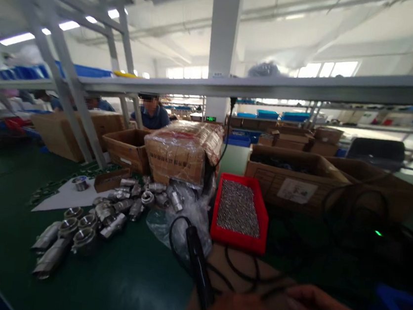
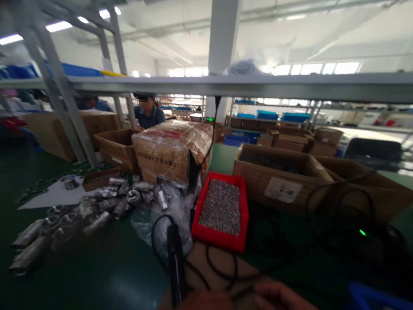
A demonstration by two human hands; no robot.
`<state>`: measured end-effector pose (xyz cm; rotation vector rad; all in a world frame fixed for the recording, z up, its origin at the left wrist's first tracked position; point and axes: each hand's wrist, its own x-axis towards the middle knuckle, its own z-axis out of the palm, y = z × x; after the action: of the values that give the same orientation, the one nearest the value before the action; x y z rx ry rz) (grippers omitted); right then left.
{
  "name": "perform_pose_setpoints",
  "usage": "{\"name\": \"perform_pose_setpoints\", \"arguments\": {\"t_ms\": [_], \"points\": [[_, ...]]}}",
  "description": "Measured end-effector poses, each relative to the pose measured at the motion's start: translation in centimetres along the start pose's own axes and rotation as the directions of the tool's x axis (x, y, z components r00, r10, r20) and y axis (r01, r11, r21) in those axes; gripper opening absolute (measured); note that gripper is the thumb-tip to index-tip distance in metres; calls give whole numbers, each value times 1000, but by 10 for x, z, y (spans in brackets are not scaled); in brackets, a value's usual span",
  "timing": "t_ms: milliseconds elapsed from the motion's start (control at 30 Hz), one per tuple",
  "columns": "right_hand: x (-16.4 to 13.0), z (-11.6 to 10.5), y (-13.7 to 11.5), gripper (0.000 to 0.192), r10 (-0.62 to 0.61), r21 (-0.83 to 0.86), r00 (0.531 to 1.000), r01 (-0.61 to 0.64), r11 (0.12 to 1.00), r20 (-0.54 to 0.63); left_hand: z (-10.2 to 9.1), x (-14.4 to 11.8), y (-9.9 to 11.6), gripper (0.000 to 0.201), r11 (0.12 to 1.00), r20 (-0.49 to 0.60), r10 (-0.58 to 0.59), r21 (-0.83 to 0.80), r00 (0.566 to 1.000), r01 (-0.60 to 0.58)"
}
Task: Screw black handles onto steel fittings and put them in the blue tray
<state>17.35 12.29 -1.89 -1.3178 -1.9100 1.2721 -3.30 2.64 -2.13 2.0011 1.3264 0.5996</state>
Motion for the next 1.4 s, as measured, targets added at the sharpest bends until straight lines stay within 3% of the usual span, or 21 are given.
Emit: {"name": "perform_pose_setpoints", "arguments": {"t_ms": [233, 400, 467, 667, 800, 967, 1067, 1200, 1300, 1400], "points": [[-40, 2, -2, 32, 145, 188, 988, -151, 971, 43, 14, 2, -4, 29, 999, -67, -47, -17, 997, 46], [-53, 2, 5, 12, -88, 51, 992, 84, 995, 94, 14, 1, -4, 27, 999, -58, -25, -22, 998, 24], [-54, 3, 6, 10, -122, 44, 984, 118, 992, 132, 15, 0, -3, 27, 999, -55, -36, -22, 998, 34], [-51, 10, 6, 10, -37, 57, 990, 30, 998, 137, 16, 0, -4, 29, 999, -54, -39, -24, 998, 38], [-51, 15, 2, 11, 12, 173, 983, -45, 984, 186, 16, 0, -5, 28, 999, -56, -41, -28, 998, 40], [-53, 33, -1, 19, 221, 403, 966, -257, 879, 133, 16, 1, -5, 24, 1000, -61, -23, 6, 998, 23], [-56, 37, 3, 24, 250, 455, 960, -281, 845, 128, 17, 1, -6, 24, 1000, -65, -17, 12, 998, 18], [-52, 23, 3, 39, 181, 364, 965, -241, 899, 191, 16, 2, -6, 25, 1000, -58, -9, -5, 998, 8], [-31, 15, -10, 43, 59, 163, 998, -63, 985, 27, 15, 1, -4, 27, 1000, -67, -23, -9, 997, 22], [1, 23, -35, 34, -158, -89, 983, 150, 985, -92, 14, -2, 1, 28, 998, -79, -69, -1, 995, 69]]}}
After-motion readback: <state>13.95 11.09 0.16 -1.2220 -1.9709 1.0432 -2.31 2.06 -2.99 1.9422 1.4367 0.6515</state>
